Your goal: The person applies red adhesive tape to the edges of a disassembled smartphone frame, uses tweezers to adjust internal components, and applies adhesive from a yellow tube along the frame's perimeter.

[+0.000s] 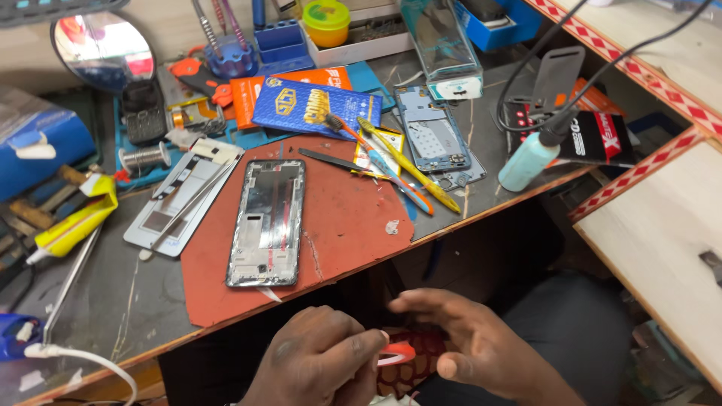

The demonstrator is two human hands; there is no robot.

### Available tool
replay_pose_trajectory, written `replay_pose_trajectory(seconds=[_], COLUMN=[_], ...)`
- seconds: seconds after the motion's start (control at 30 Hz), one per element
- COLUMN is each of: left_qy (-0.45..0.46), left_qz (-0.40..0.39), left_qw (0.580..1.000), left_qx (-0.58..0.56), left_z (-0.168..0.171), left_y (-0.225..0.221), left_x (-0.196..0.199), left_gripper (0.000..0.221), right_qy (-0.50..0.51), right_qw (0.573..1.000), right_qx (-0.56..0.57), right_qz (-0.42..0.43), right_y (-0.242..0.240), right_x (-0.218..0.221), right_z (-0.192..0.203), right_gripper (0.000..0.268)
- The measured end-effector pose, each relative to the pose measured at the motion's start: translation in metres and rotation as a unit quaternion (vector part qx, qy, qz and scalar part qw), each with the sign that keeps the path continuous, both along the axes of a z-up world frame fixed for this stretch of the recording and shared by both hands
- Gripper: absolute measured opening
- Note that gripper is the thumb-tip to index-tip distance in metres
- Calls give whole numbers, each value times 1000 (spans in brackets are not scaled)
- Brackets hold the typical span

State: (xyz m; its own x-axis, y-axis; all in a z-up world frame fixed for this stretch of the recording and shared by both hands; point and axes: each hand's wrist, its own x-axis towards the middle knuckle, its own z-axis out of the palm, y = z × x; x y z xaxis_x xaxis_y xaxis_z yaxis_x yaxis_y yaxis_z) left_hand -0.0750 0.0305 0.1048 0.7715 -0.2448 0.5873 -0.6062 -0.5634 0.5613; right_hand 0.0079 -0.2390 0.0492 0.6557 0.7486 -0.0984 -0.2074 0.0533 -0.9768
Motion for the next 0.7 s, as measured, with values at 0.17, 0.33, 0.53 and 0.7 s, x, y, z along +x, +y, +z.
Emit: replay_pose_trajectory(seconds=[0.17,0.33,0.53,0.7], left_qy=[-17,-8,48,51], left_qz=[-52,-59,-26,-3], left_qw=[998,998,998,999], left_qx=[41,12,-12,-18], left_z=[14,20,29,46], left_y=[7,22,18,30], left_x=[6,1,-7,-11], left_gripper=[21,28,31,37], right_qy=[150,128,160,122], right_qw=[968,973,967,975], right_qx=[70,43,86,37], right_qz=[189,187,181,184], right_y=[16,12,29,27], right_x=[19,18,6,8], right_z=[1,-2,6,-8], right_gripper=[68,41,53,26])
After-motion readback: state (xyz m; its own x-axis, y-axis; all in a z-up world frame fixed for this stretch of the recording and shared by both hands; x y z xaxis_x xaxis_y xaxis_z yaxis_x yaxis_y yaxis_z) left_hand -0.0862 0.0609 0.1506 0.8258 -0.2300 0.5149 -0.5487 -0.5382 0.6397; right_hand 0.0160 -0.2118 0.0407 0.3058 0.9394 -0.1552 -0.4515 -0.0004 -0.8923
